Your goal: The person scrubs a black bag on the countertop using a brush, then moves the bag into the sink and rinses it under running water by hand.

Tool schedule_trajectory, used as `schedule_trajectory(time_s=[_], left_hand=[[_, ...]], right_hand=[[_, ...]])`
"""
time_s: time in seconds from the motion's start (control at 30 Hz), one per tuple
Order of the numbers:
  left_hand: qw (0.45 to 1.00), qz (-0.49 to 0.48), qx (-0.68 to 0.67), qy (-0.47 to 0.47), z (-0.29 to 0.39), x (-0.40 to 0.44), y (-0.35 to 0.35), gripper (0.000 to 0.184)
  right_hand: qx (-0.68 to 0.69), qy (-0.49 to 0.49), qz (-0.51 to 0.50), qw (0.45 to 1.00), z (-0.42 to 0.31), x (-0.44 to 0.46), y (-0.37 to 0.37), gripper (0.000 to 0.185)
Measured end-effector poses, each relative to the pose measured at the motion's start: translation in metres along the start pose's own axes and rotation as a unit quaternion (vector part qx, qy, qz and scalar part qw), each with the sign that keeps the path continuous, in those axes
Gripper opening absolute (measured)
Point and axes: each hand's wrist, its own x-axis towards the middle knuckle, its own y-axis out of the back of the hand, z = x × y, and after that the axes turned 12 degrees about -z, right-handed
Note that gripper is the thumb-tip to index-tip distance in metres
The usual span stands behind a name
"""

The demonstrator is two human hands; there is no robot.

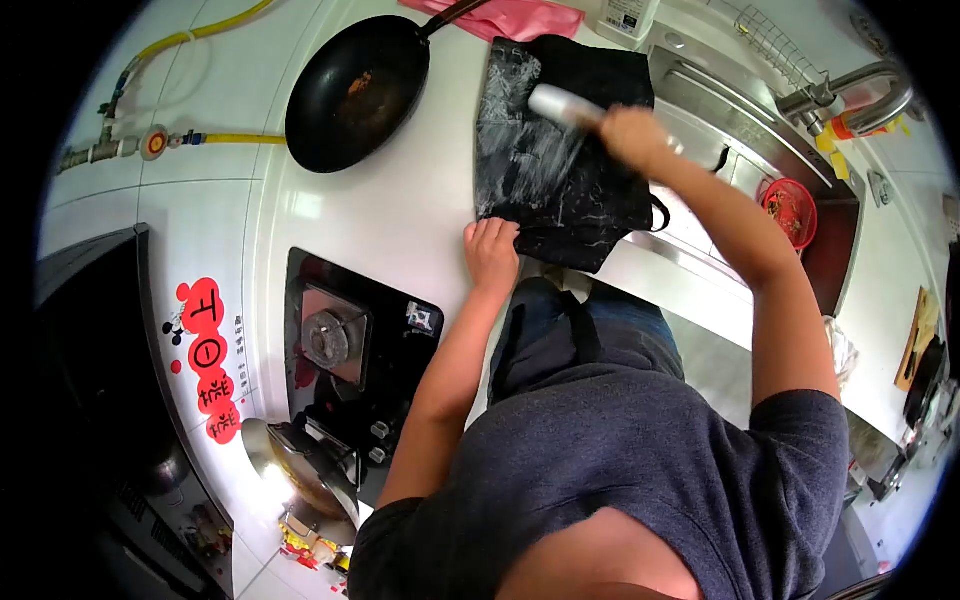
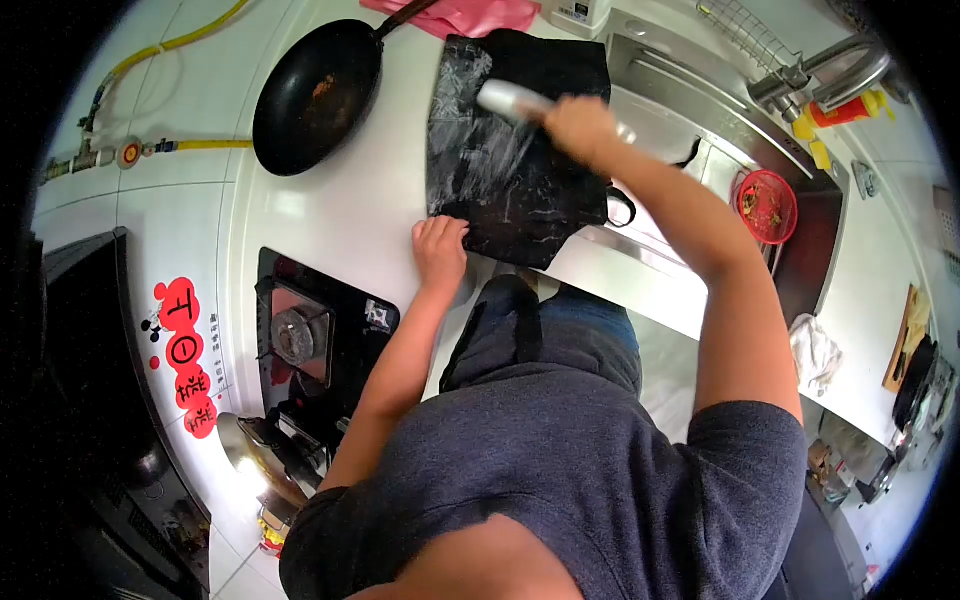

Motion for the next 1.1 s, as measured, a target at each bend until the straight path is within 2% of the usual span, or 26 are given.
schedule_trajectory(time_s=[0.07,0.1,0.13,0.17,0.2,0.23,0.33,0.37,0.43,0.5,0.57,0.6,0.63,0.7,0.77,0.87,0.93,1.07,1.1], left_hand=[[0.999,0.032,0.003,-0.013,0.002,-0.002,-0.003,0.008],[0.999,0.045,0.006,-0.023,0.001,-0.004,-0.002,0.007],[0.998,0.056,0.010,-0.021,0.002,-0.005,-0.004,0.008],[0.997,0.070,0.012,-0.019,0.003,-0.007,-0.007,0.008],[0.996,0.082,0.013,-0.017,0.003,-0.007,-0.011,0.008],[0.997,0.078,0.014,-0.013,0.000,-0.009,-0.016,0.009],[0.998,0.063,0.016,-0.026,-0.002,-0.011,-0.011,0.009],[0.999,0.047,0.013,-0.024,-0.003,-0.011,-0.009,0.011],[0.999,0.026,0.013,-0.013,0.001,-0.014,-0.006,0.011],[0.999,0.033,0.012,-0.012,0.000,-0.011,-0.004,0.011],[0.998,0.067,0.000,-0.013,-0.002,-0.014,-0.013,0.011],[0.997,0.074,-0.001,-0.012,-0.002,-0.011,-0.013,0.010],[0.997,0.077,-0.003,-0.008,-0.001,-0.011,-0.014,0.010],[0.997,0.073,-0.006,-0.003,0.000,-0.015,-0.014,0.010],[0.998,0.067,-0.006,-0.004,0.000,-0.015,-0.010,0.010],[0.999,0.047,-0.013,-0.011,-0.001,-0.014,-0.007,0.011],[0.998,0.059,-0.011,-0.014,-0.002,-0.016,-0.010,0.010],[0.998,0.064,-0.007,-0.010,-0.001,-0.014,-0.012,0.009],[0.998,0.062,-0.008,-0.012,0.000,-0.014,-0.011,0.009]], right_hand=[[0.030,-0.084,0.019,0.996,0.028,0.009,0.023,0.054],[0.056,-0.049,0.033,0.997,0.022,0.006,0.032,0.042],[0.039,-0.019,-0.027,0.999,0.007,0.008,0.027,0.027],[0.036,0.014,-0.029,0.999,-0.028,-0.013,0.030,0.024],[-0.004,0.080,-0.100,0.992,-0.061,-0.039,0.036,0.025],[0.142,0.045,-0.167,0.975,-0.098,-0.050,0.009,0.027],[0.051,0.103,-0.111,0.987,-0.074,-0.041,0.000,0.027],[0.051,0.037,-0.102,0.993,-0.050,-0.026,0.009,0.026],[0.094,-0.072,0.019,0.993,0.002,-0.002,0.018,0.023],[0.078,-0.066,0.051,0.993,0.011,0.002,0.021,0.023],[0.058,-0.010,-0.017,0.998,-0.022,-0.014,0.026,0.025],[0.016,0.054,-0.051,0.997,-0.050,-0.041,0.034,0.025],[0.016,0.092,-0.141,0.986,-0.081,-0.058,0.033,0.024],[0.014,0.101,-0.106,0.989,-0.078,-0.050,0.016,0.025],[0.036,0.054,-0.061,0.996,-0.052,-0.026,0.021,0.026],[0.106,-0.076,0.092,0.987,-0.001,0.018,0.028,0.024],[0.036,-0.024,-0.011,0.999,-0.014,0.022,0.037,0.028],[0.020,0.191,-0.085,0.978,-0.101,-0.056,0.039,0.036],[0.032,0.149,-0.098,0.983,-0.096,-0.050,0.040,0.036]])
